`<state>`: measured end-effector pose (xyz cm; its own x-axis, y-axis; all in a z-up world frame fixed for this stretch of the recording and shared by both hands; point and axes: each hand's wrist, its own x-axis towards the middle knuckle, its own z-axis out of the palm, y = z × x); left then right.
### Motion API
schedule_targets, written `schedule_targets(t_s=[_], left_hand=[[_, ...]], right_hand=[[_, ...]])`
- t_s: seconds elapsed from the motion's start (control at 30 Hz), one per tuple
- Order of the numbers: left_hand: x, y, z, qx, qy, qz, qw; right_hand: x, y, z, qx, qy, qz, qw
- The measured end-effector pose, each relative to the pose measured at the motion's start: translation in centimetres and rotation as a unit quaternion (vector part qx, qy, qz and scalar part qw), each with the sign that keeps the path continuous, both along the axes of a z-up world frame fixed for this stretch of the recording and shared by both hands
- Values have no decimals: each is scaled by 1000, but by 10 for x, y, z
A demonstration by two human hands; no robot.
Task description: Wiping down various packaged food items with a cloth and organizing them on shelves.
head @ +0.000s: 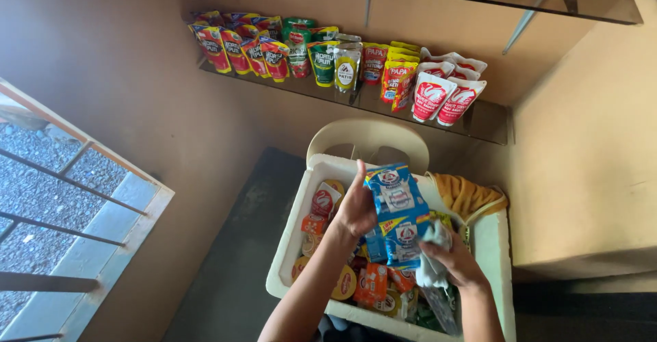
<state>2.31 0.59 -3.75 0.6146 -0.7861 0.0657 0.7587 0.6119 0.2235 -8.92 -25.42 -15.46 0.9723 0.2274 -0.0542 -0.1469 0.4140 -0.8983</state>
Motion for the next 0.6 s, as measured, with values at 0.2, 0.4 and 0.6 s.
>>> schedule_targets(t_s=[0.2, 0.4, 0.6], left_hand=[[-25, -12, -48, 36, 25, -40, 998], [-18, -12, -40, 167, -16, 3, 986], [0, -23, -134, -4, -31, 9, 999]], right_hand=[[16, 63, 88, -91, -16, -205, 974], [20, 70, 107, -425, -218, -346, 808], [19, 125, 155, -394, -182, -268, 860]])
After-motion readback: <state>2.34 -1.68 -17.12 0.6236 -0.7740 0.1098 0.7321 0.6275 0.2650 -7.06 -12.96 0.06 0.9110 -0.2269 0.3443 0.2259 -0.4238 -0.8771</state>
